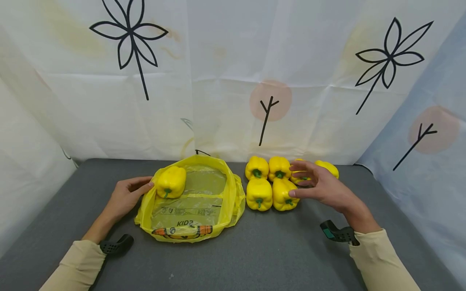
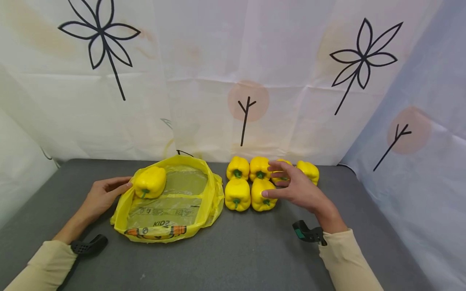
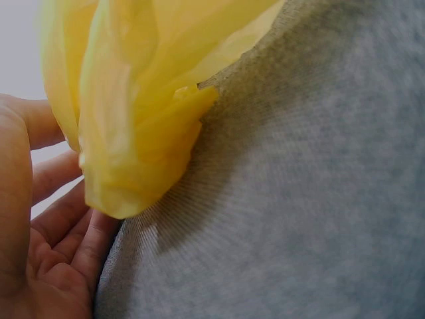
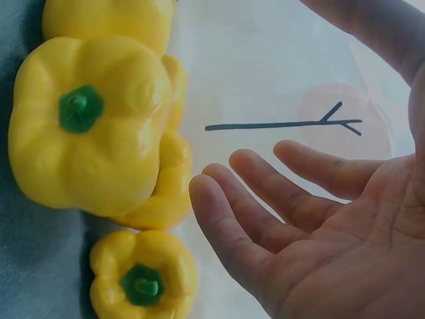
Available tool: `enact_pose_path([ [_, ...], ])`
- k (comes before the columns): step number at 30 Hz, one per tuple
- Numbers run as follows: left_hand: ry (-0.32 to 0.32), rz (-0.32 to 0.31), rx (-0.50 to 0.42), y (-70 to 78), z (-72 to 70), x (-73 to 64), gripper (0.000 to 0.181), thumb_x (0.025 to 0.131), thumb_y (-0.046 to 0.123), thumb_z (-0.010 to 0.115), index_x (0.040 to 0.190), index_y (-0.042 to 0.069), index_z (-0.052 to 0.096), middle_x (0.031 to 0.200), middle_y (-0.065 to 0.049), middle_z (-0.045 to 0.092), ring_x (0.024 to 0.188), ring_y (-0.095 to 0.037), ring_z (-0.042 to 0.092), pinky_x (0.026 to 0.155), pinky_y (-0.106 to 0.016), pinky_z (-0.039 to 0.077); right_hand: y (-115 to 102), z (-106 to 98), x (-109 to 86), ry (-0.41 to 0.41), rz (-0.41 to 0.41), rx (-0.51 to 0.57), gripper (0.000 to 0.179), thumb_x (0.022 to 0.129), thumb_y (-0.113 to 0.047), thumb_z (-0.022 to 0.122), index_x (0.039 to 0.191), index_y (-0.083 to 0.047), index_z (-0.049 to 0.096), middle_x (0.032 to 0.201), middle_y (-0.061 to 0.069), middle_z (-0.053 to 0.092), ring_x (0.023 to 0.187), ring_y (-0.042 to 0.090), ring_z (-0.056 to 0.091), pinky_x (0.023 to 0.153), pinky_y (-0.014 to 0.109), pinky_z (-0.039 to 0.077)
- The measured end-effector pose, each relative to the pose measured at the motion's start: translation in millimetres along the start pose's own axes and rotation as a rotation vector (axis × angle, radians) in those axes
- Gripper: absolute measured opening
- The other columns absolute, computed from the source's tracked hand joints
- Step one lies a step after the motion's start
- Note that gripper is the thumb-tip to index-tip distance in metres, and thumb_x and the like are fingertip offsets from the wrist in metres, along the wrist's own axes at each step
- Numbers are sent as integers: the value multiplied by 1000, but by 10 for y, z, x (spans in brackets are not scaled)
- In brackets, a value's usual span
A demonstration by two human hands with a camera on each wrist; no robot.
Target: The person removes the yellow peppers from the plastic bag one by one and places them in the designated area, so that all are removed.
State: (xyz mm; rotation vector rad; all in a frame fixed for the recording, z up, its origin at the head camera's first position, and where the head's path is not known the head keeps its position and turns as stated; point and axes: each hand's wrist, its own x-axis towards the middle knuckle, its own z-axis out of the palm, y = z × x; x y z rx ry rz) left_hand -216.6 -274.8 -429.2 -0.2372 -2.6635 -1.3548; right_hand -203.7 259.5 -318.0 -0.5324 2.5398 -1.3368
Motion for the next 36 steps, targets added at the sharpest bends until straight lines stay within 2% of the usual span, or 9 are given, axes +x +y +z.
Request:
enact_pose_path([
  [11,-2,3,-28,-4,-1,2,46,105,32,59,138,0,62,133,-22,63,101,17,50,81,-10,47,-153,34,13,-8,-30,9,82,92,-22,79,158,-7,32,156,19,37,139,46,39,106,62,41],
  [21,-11,1,-37,-15,-4,-1,46,105,31,59,139,0,61,133,-21,63,102,16,51,82,-10,47,-334,105,100,-7,-74,18,81,89,-21,81,155,-8,36,156,14,39,138,44,41,107,63,38],
  [30,-12,-6,-33,-28,-5,7,46,105,31,59,140,1,61,134,-21,62,102,17,50,82,-10,47,-468,192,182,-10,-158,78,79,90,-15,80,155,-7,37,153,14,42,137,41,42,110,60,37],
  [36,-16,-7,-41,-29,-5,10,46,105,31,59,140,0,61,134,-22,62,103,16,50,82,-10,47,-564,257,246,-10,-189,89,77,89,-16,80,154,-8,39,152,12,44,137,36,45,109,56,40],
])
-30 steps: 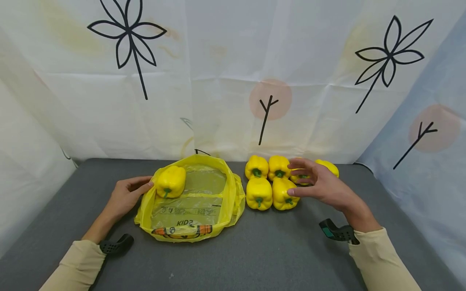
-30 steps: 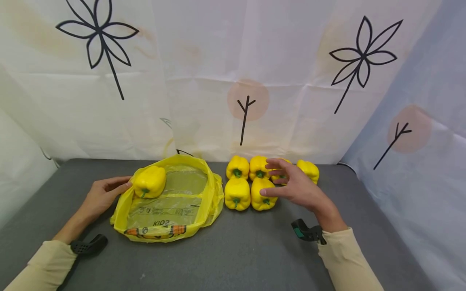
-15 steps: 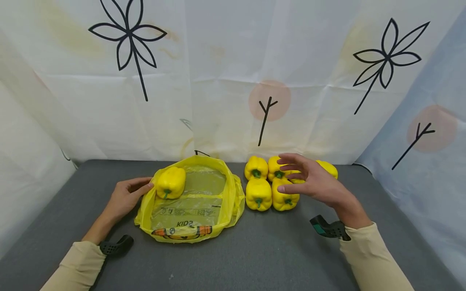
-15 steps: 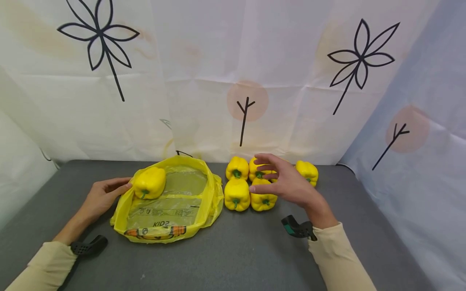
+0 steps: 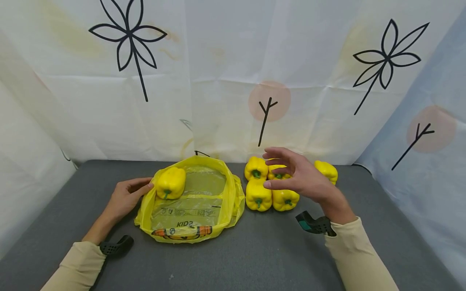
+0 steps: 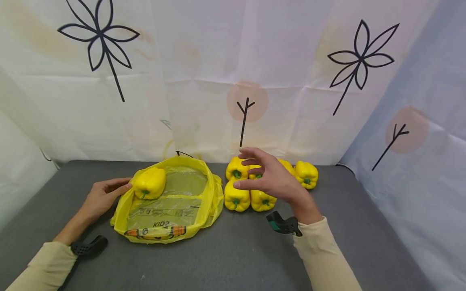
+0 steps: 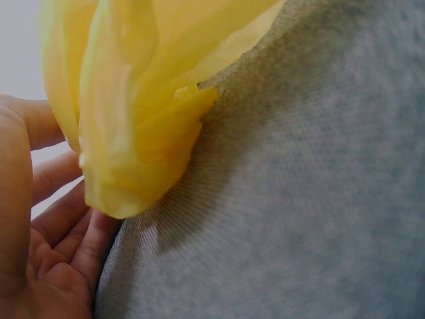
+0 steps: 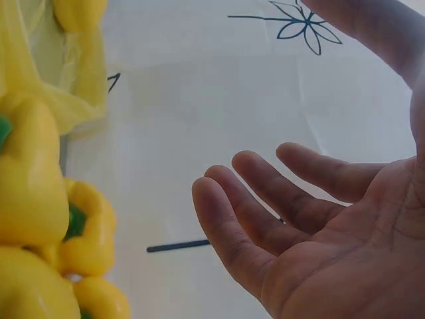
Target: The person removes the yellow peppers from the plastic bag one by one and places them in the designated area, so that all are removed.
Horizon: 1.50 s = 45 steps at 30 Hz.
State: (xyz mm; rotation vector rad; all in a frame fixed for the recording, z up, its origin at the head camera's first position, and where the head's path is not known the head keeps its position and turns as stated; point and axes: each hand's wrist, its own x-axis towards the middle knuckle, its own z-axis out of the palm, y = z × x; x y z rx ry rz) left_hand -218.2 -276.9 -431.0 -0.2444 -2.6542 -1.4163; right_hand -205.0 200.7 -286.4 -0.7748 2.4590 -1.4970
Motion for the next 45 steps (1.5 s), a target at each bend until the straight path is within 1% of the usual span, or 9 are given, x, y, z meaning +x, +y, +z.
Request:
enact_pose_path([
  [4,-1,-4,8,0,-4,0,47,106,32,59,140,0,60,135,-22,62,104,17,48,82,-9,46,-58,52,60,7,-17,9,75,90,-16,79,154,-10,40,152,11,44,137,33,45,111,57,36],
  [7,0,-5,8,0,-7,-2,47,106,32,58,140,0,60,135,-22,62,104,17,49,82,-9,46,-109,95,109,21,-35,30,72,91,-15,78,153,-9,42,151,11,45,136,31,45,112,56,35],
  [13,-1,-6,-3,-2,-12,-20,47,106,32,59,140,0,60,135,-21,62,103,16,50,83,-9,46,-211,203,210,32,-91,105,71,90,-11,78,152,-7,43,149,13,46,135,34,45,112,51,37],
  [18,-5,-14,2,-4,-15,-21,48,106,33,58,141,1,59,136,-21,61,104,16,49,83,-9,46,-280,298,289,50,-135,136,69,89,-10,79,150,-6,46,146,12,50,133,32,48,111,49,39],
  [23,-9,-21,13,-7,-10,-7,48,106,34,58,141,2,60,136,-20,61,106,14,49,83,-10,46,-314,380,367,53,-172,160,68,90,-12,79,149,-7,46,145,13,50,132,29,49,110,48,41],
  [27,-10,-23,13,-5,-7,-7,48,106,34,58,141,2,60,137,-20,61,106,14,48,83,-10,46,-342,439,424,48,-184,191,67,91,-14,78,149,-8,47,144,10,51,133,29,48,110,46,41],
  [34,-3,-18,-3,16,-7,-22,48,105,34,59,140,1,60,135,-21,62,103,15,50,83,-10,47,-426,548,524,41,-204,251,63,91,-6,74,148,-6,47,143,10,51,132,27,49,110,44,41],
  [39,-9,-30,6,23,-9,-15,50,105,36,58,141,1,60,136,-21,62,104,14,49,83,-11,47,-494,631,589,43,-225,290,63,90,-4,73,148,-6,47,142,10,52,131,26,50,110,43,41],
  [45,-4,-23,-6,32,-4,-16,49,105,35,59,140,1,60,135,-21,62,103,15,50,83,-10,47,-545,718,659,48,-250,337,63,90,-5,73,147,-6,48,142,9,53,132,28,49,110,43,41],
])
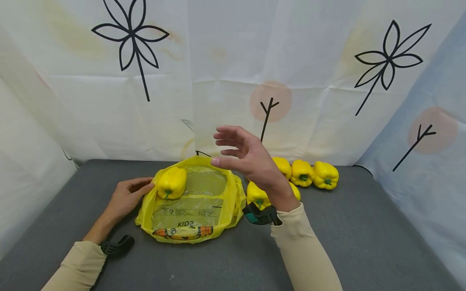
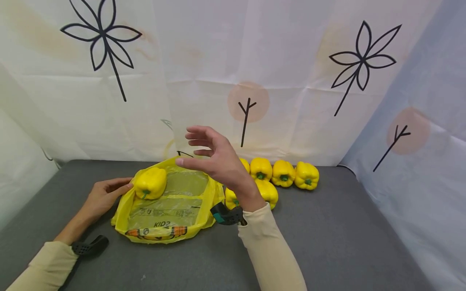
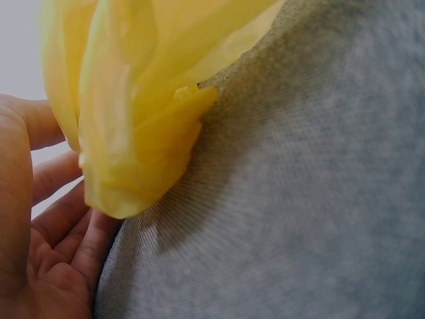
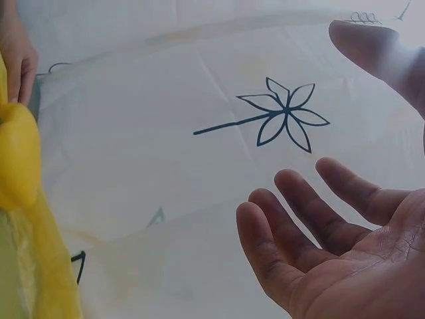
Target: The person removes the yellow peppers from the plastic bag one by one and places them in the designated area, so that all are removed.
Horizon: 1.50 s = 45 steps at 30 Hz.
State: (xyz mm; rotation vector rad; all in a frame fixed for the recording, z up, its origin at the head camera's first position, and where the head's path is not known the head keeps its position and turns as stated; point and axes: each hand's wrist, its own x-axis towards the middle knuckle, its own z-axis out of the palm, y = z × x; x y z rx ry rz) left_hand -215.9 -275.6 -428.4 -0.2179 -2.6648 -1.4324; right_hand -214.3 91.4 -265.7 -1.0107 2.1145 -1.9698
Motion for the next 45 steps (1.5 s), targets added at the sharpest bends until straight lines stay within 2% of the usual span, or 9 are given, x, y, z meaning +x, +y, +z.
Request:
enact_pose_path([
  [7,-2,5,-1,3,2,8,49,105,35,58,140,0,60,134,-21,62,103,15,51,83,-11,48,16,105,69,-6,-12,49,62,90,-3,71,148,-7,48,144,11,52,132,24,50,110,42,41],
  [23,0,3,5,19,2,2,49,106,35,58,139,-1,61,133,-22,63,101,14,52,82,-12,48,202,330,262,9,32,150,63,92,-2,71,150,-10,47,143,7,53,129,23,52,106,38,46],
  [29,0,9,-2,13,2,3,48,106,34,58,139,-1,61,133,-22,63,101,15,52,82,-11,48,295,395,316,10,51,158,64,92,-2,71,151,-11,46,145,7,52,132,22,49,103,39,49],
  [37,-1,6,-1,10,8,6,49,106,35,58,139,-1,61,134,-22,62,102,15,51,83,-11,47,481,454,361,6,88,125,66,92,-4,72,151,-12,45,145,7,51,134,22,48,110,39,42],
  [45,4,4,25,-3,4,7,49,105,36,58,140,1,61,134,-21,62,102,14,50,82,-11,47,706,522,410,8,120,98,65,92,-6,75,150,-14,47,146,6,51,133,21,48,108,41,44],
])
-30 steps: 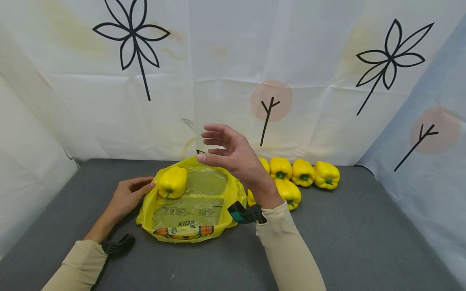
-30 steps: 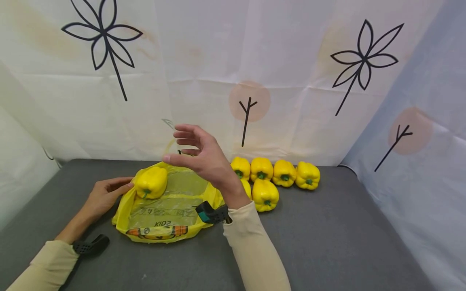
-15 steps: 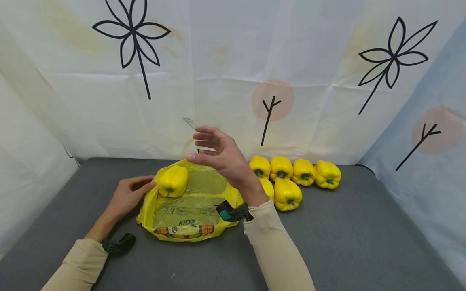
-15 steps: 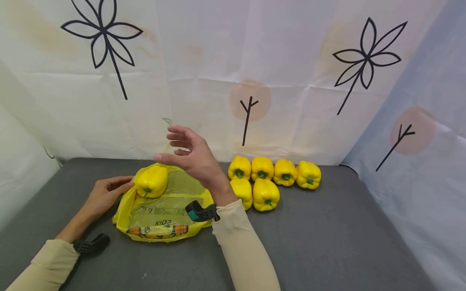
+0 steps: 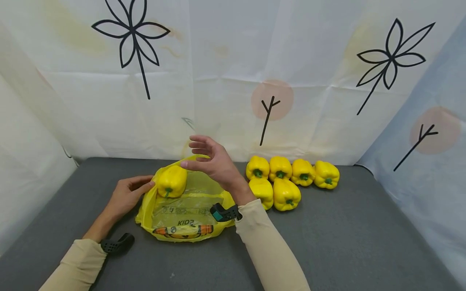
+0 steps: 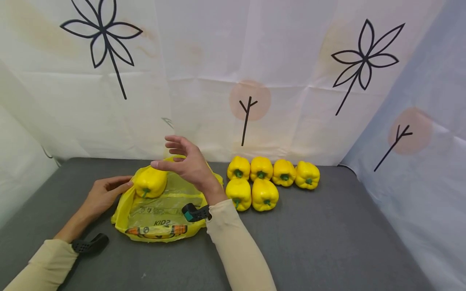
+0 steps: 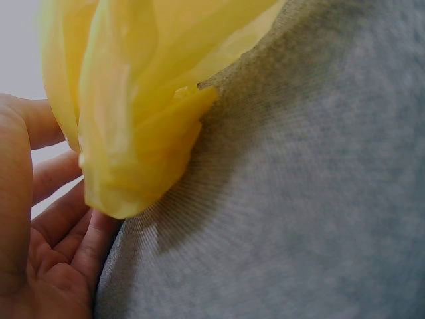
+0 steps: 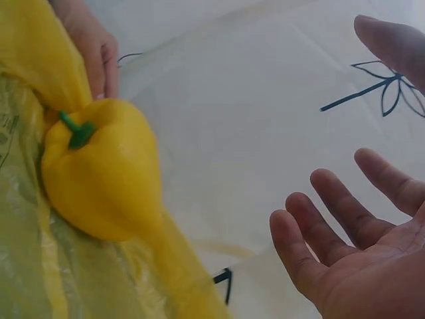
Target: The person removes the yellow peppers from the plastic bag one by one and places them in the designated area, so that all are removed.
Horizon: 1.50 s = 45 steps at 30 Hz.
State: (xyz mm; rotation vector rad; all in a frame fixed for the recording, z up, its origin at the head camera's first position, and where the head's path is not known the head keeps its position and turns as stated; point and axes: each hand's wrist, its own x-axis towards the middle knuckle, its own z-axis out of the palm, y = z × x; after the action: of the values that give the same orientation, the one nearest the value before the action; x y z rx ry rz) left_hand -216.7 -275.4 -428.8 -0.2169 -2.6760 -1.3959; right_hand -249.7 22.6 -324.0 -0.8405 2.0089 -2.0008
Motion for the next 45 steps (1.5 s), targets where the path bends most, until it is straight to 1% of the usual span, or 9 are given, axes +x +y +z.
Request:
enact_pose_path([
  [5,4,9,-9,-3,0,3,48,105,35,59,139,0,61,133,-21,63,101,15,51,82,-11,47,157,46,37,12,11,-40,65,91,-10,77,150,-15,49,146,5,52,136,24,46,113,45,38],
  [11,2,7,-12,1,-6,-4,48,105,34,59,139,0,61,133,-22,63,100,15,52,81,-11,48,378,110,71,29,40,-79,66,90,-14,79,149,-19,51,146,2,52,139,31,43,114,46,37],
  [16,-1,13,-8,-4,-6,9,47,105,33,59,139,0,61,133,-21,63,101,15,52,81,-11,48,504,160,69,31,97,-90,68,88,-19,82,148,-26,51,147,-2,51,140,32,42,112,45,39],
  [20,4,22,-10,-7,-2,17,46,105,32,59,138,0,62,132,-21,64,101,15,52,81,-10,47,569,196,65,31,140,-116,71,87,-24,83,150,-27,50,153,3,46,141,31,41,109,43,42],
  [24,7,23,-15,-2,1,14,46,105,32,60,138,0,62,132,-21,64,101,16,52,81,-9,47,648,236,73,27,169,-154,75,87,-27,83,153,-22,47,155,8,43,140,30,41,108,43,43],
  [30,7,22,-10,7,1,6,46,105,33,60,138,0,62,132,-21,64,101,16,52,81,-9,47,754,296,72,24,196,-216,82,86,-31,84,156,-21,42,153,7,44,137,29,44,104,39,46],
  [33,5,22,-12,10,-3,5,46,105,33,60,138,0,62,132,-21,64,100,16,52,81,-9,47,791,320,74,22,206,-216,84,86,-31,83,157,-21,40,154,8,44,136,27,45,103,36,46],
  [39,8,22,2,1,-4,13,46,105,32,60,138,0,62,133,-21,64,100,16,51,80,-9,47,860,345,85,25,219,-211,83,86,-34,83,157,-21,41,152,2,45,133,22,48,103,34,47],
  [45,7,22,-1,-5,3,10,46,105,32,60,138,1,62,133,-21,64,100,16,52,81,-9,47,915,355,78,21,236,-201,84,87,-35,83,157,-21,39,153,-4,44,134,25,48,103,35,46],
])
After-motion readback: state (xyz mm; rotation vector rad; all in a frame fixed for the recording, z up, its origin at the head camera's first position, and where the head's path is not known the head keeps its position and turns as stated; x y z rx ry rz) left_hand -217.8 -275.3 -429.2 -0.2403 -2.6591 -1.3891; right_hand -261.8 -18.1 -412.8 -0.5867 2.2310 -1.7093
